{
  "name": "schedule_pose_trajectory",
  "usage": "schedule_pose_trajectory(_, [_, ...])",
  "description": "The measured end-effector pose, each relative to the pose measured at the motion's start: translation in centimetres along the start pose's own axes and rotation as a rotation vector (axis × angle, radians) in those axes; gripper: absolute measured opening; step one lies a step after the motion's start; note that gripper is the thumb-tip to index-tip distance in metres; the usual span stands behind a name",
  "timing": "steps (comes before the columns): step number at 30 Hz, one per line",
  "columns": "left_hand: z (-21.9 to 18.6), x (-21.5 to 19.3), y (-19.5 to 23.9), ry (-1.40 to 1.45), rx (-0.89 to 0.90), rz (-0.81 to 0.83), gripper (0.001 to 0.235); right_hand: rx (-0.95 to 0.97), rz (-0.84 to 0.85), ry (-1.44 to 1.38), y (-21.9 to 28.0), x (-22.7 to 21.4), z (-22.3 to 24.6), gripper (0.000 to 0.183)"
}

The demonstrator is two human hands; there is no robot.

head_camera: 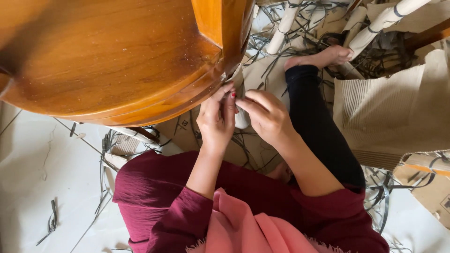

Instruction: Wrapping the legs of a wooden chair with protective paper and securing it with tape

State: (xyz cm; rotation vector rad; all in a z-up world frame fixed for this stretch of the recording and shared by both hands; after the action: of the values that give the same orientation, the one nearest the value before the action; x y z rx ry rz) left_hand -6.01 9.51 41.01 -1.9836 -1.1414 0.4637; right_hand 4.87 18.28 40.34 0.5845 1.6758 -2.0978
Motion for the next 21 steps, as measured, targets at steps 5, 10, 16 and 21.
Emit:
schedule_pose_trajectory(5, [-1.1,-0.4,-0.7,-0.027,-0.013,0.029,0.023,-0.075,0.053,0.192,0.3,1.4,0.3,0.013])
schedule_pose_trajectory(10, [-0.3,-1.5,0.7,-0.293,0.047,0.129,0.027,0.155,0.311,-0.095,-0.2,1.7,-1.3,0.011])
schedule_pose_trajectory(16, [4.8,-0.5,4.7,0.257,-0.663,0.274,0.031,0.269,0.252,-0.482,-0.9,2.4,-2.3,0.010])
schedule_pose_trajectory(21, [3.3,-0.4,2.9,0.084,-0.520,0.259,0.011,0.205,0.249,-0.389,-2.7,0.8,-1.3,0.007])
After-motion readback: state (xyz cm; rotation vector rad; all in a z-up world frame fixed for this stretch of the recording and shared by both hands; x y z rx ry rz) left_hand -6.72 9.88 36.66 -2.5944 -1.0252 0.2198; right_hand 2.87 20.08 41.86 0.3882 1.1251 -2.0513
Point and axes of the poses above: each hand's wrist, its own y-axis away from the middle knuckle, its own x-axis out of the palm, z = x × y, the point moved 7 cm from there along -y, towards the middle knuckle, and after that the axes turned 11 degrees about y, right-handed, at the moved point
